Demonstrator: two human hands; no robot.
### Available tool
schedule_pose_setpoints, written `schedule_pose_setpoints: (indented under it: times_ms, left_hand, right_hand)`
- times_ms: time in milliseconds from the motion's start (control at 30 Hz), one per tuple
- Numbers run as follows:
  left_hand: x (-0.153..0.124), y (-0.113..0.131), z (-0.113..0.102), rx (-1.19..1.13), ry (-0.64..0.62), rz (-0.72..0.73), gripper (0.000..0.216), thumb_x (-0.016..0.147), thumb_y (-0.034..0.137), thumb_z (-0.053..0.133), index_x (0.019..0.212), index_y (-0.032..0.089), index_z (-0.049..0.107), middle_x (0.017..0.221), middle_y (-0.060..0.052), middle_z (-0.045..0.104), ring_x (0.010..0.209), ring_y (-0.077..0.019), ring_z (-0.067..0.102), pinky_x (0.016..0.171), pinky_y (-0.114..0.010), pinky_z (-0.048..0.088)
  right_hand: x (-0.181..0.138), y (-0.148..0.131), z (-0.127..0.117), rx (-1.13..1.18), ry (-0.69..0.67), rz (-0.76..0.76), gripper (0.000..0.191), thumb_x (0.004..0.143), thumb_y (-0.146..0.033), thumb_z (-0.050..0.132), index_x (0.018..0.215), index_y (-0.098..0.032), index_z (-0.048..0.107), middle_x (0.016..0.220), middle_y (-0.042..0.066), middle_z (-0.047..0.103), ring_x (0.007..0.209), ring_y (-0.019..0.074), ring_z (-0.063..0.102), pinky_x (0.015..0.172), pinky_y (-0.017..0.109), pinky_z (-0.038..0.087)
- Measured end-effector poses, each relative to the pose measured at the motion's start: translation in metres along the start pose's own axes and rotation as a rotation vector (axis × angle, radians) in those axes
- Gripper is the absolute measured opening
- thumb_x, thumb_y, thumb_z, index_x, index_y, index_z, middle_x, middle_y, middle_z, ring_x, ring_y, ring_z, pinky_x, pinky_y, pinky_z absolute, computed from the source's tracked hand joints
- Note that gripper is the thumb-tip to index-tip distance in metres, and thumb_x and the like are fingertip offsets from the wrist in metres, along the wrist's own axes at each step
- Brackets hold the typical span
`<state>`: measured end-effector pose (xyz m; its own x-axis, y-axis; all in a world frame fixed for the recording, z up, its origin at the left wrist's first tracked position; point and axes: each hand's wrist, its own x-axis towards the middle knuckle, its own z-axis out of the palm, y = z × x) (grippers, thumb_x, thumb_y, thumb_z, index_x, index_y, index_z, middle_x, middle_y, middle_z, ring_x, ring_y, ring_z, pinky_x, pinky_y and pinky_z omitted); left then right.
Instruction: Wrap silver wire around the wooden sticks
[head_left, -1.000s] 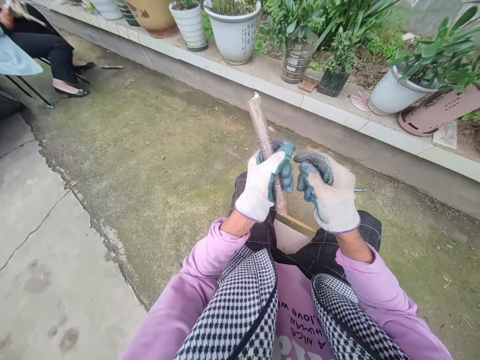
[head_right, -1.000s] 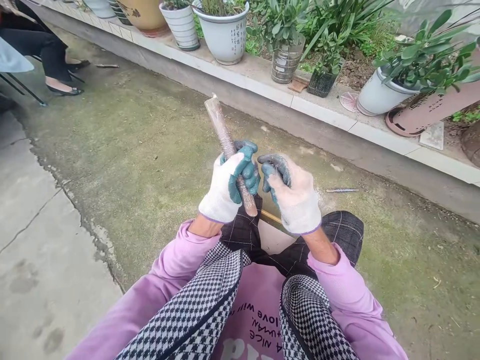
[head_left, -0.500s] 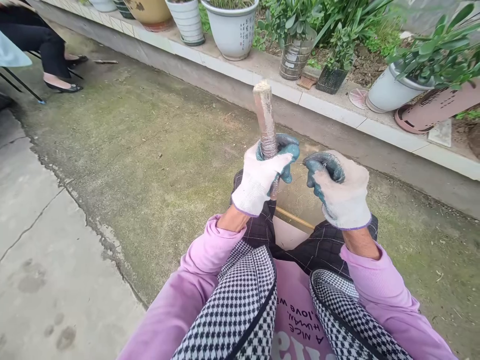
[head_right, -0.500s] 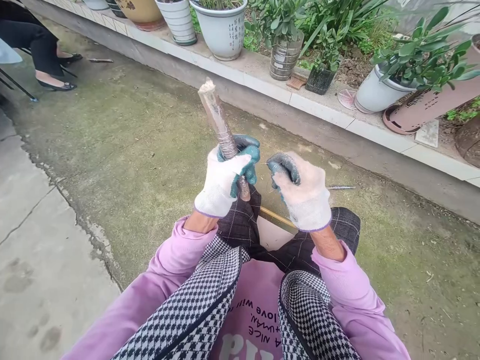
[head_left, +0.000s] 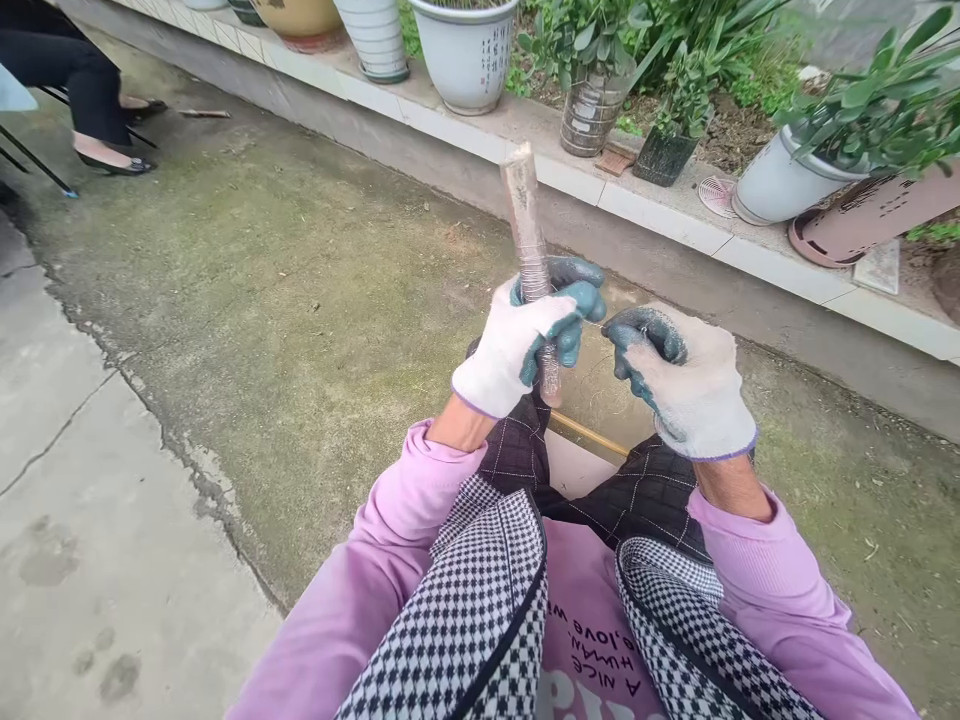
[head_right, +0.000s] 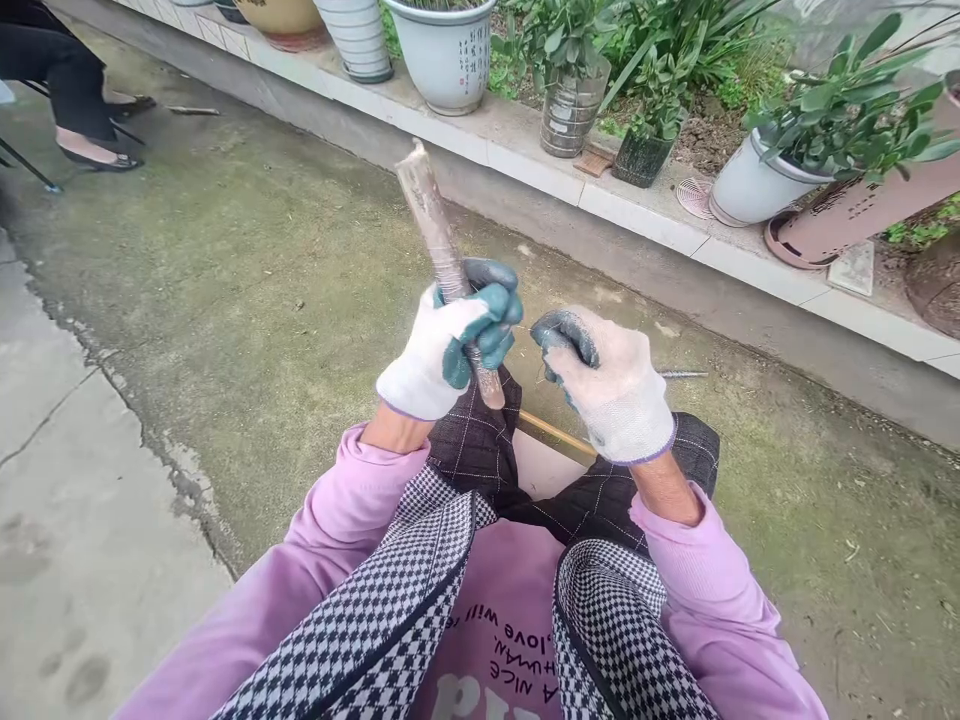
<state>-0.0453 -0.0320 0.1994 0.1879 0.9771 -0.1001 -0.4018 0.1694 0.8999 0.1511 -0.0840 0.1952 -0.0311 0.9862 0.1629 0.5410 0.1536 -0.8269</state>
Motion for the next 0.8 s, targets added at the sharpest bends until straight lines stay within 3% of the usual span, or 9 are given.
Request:
schedule_pose_setpoints:
  times_ms: [133, 300, 500, 600, 667, 800]
  left_hand:
    - [0.003, -0.007, 0.001, 0.024, -0.044, -0.002, 0.042, 0.082, 0.049, 0.1, 0.103, 0.02, 0.079, 0.079, 0.003, 0.071, 0.055, -0.0081, 0.056, 0.051, -0.022, 0.052]
    - [0.005, -0.015, 0.005, 0.294, -0.045, 0.017, 0.033, 0.078, 0.034, 0.101, 0.1, 0.017, 0.084, 0.083, 0.001, 0.078, 0.06, -0.0099, 0.063, 0.058, -0.024, 0.057]
    - [0.0, -0.017, 0.007, 0.489, -0.228, -0.107, 0.026, 0.077, 0.03, 0.101, 0.089, 0.016, 0.082, 0.071, 0.002, 0.071, 0.056, -0.0103, 0.061, 0.054, -0.023, 0.052]
    - [-0.001, -0.023, 0.009, 0.512, -0.231, -0.122, 0.025, 0.078, 0.03, 0.101, 0.089, 0.016, 0.083, 0.07, 0.004, 0.069, 0.057, -0.0103, 0.06, 0.054, -0.022, 0.05]
    - [-0.001, -0.029, 0.011, 0.497, -0.186, -0.118, 0.025, 0.08, 0.031, 0.1, 0.092, 0.016, 0.085, 0.07, 0.004, 0.069, 0.057, -0.0105, 0.06, 0.054, -0.023, 0.05]
    - [0.0, -0.035, 0.01, 0.397, -0.118, -0.119, 0.027, 0.08, 0.033, 0.1, 0.093, 0.015, 0.085, 0.07, 0.004, 0.07, 0.054, -0.0096, 0.057, 0.052, -0.023, 0.051]
  right_hand:
    - [-0.006, 0.003, 0.001, 0.042, 0.043, 0.057, 0.018, 0.104, -0.039, 0.073, 0.097, -0.027, 0.085, 0.068, 0.0, 0.069, 0.059, 0.0206, 0.066, 0.057, 0.034, 0.054]
    - [-0.014, 0.015, -0.005, 0.052, 0.07, 0.049, 0.017, 0.096, -0.031, 0.07, 0.096, -0.025, 0.086, 0.068, -0.001, 0.07, 0.056, 0.018, 0.062, 0.055, 0.033, 0.05]
    - [-0.017, 0.019, -0.018, -0.04, 0.092, 0.087, 0.016, 0.099, -0.035, 0.071, 0.093, -0.026, 0.083, 0.069, -0.001, 0.072, 0.053, 0.0162, 0.059, 0.054, 0.03, 0.047]
    - [-0.018, 0.02, -0.02, -0.085, 0.088, 0.045, 0.019, 0.103, -0.037, 0.071, 0.089, -0.027, 0.081, 0.07, 0.001, 0.074, 0.058, 0.0177, 0.065, 0.06, 0.031, 0.051]
    - [-0.019, 0.025, -0.019, -0.08, 0.089, 0.029, 0.02, 0.105, -0.038, 0.071, 0.095, -0.027, 0.084, 0.072, 0.001, 0.075, 0.06, 0.0183, 0.066, 0.061, 0.031, 0.053]
    - [-0.022, 0.041, -0.018, 0.055, 0.09, 0.007, 0.033, 0.109, -0.041, 0.069, 0.131, -0.029, 0.09, 0.082, 0.0, 0.079, 0.064, 0.0196, 0.069, 0.061, 0.031, 0.057]
